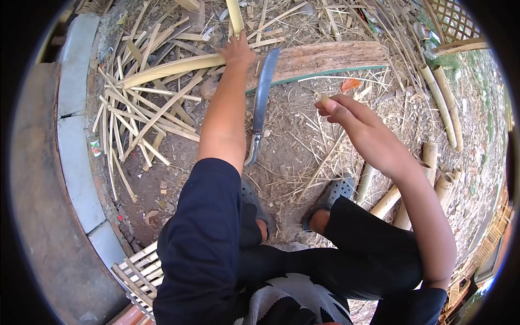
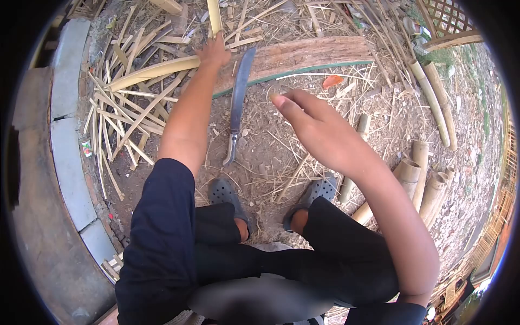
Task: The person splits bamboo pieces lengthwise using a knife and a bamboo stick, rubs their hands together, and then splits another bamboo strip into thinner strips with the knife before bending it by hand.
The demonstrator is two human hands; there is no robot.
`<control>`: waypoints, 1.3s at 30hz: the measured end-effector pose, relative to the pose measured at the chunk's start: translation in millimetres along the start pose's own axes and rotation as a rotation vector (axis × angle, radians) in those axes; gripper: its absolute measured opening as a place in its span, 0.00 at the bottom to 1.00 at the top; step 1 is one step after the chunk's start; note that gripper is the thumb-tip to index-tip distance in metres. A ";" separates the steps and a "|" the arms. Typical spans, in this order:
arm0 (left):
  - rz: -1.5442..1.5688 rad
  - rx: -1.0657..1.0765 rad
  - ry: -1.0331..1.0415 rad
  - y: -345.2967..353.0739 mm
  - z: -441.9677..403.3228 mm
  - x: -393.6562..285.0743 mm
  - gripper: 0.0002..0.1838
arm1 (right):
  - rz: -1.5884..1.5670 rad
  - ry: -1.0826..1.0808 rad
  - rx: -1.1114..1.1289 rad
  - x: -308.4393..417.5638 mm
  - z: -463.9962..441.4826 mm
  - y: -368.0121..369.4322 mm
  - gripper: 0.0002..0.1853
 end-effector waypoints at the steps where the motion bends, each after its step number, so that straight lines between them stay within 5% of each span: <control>1: 0.046 0.005 -0.006 -0.3 0.1 1.3 0.42 | 0.008 0.011 0.003 -1.2 0.4 0.4 0.33; 17: 0.613 -0.111 -0.051 -56.7 19.7 9.0 0.43 | 0.016 -0.072 -0.046 9.5 -13.5 14.1 0.35; 33: 0.552 -0.212 0.626 -208.4 101.9 43.3 0.42 | 0.042 -0.293 -0.242 16.4 -50.6 14.3 0.43; 37: 0.615 -0.220 0.743 -234.7 183.0 42.9 0.46 | -0.580 -0.101 -0.274 54.5 -28.7 -2.8 0.44; 39: 0.670 -0.256 0.833 -239.5 219.7 37.9 0.48 | -0.675 -0.174 -0.396 61.0 -36.5 -16.3 0.43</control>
Point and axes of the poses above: each hand's wrist, its own z-axis away from the middle knuckle, its own y-axis out of the palm, x = y × z, the point moved 1 cm from there along -z, towards the middle knuckle, and after that the axes turned 15 degrees about -y, right-handed, at the moved point
